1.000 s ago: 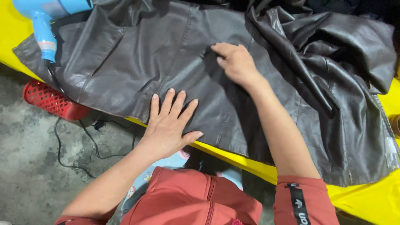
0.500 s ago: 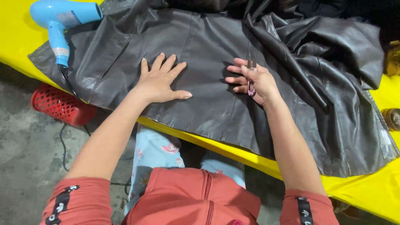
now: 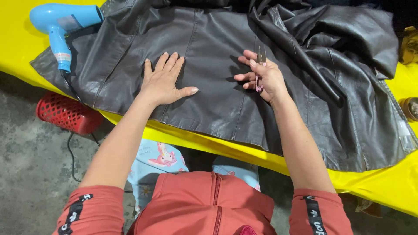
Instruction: Cleaning and maintaining a leather jacket by rubbing spots with a cleaning block, drying with a hair dryer, and trimming loose threads.
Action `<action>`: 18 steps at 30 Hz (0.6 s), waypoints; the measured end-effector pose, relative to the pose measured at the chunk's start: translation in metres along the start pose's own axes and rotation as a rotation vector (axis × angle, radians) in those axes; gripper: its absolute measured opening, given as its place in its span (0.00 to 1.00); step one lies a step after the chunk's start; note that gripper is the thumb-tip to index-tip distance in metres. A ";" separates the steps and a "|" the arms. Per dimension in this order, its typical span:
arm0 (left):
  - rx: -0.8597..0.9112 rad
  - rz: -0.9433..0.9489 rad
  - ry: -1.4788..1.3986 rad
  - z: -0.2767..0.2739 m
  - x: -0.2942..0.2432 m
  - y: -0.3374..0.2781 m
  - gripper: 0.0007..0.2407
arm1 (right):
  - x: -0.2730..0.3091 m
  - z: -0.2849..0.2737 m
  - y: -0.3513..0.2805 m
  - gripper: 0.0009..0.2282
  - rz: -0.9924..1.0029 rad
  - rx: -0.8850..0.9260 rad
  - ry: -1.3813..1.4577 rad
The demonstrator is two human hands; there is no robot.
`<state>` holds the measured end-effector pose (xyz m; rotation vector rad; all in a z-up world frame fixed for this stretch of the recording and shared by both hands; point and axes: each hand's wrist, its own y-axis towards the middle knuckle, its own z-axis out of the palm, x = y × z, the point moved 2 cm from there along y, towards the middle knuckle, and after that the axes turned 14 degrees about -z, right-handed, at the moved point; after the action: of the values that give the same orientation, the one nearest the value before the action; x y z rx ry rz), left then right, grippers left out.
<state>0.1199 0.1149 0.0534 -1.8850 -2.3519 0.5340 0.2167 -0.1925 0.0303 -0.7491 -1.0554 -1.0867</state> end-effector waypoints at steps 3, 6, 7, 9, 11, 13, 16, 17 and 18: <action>-0.009 -0.002 0.008 0.001 0.001 0.002 0.46 | -0.002 -0.001 0.000 0.16 -0.015 0.001 -0.015; -0.015 0.000 0.003 0.003 0.001 0.003 0.46 | -0.006 -0.001 -0.001 0.16 -0.034 -0.007 -0.019; -0.014 0.002 0.003 0.003 0.001 0.003 0.46 | -0.006 -0.001 -0.001 0.16 -0.035 -0.009 -0.019; -0.024 -0.001 -0.004 0.004 0.002 0.004 0.46 | -0.006 0.000 0.000 0.15 -0.042 0.000 -0.042; -0.026 -0.003 -0.013 0.002 0.001 0.001 0.45 | -0.006 -0.001 0.000 0.15 -0.038 0.004 -0.037; -0.026 -0.006 -0.024 0.001 0.001 -0.001 0.45 | -0.006 -0.002 0.001 0.15 -0.029 0.007 -0.033; -0.031 -0.006 -0.031 0.001 0.000 -0.001 0.44 | -0.008 -0.005 0.002 0.15 -0.029 0.007 -0.039; -0.034 -0.008 -0.038 0.001 0.000 -0.001 0.43 | -0.009 -0.007 0.003 0.15 -0.032 0.006 -0.028; -0.038 -0.011 -0.045 0.001 0.000 -0.001 0.43 | -0.010 -0.008 0.003 0.15 -0.034 0.005 -0.016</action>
<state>0.1191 0.1150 0.0528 -1.8937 -2.4162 0.5393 0.2210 -0.1949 0.0180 -0.7390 -1.0873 -1.1085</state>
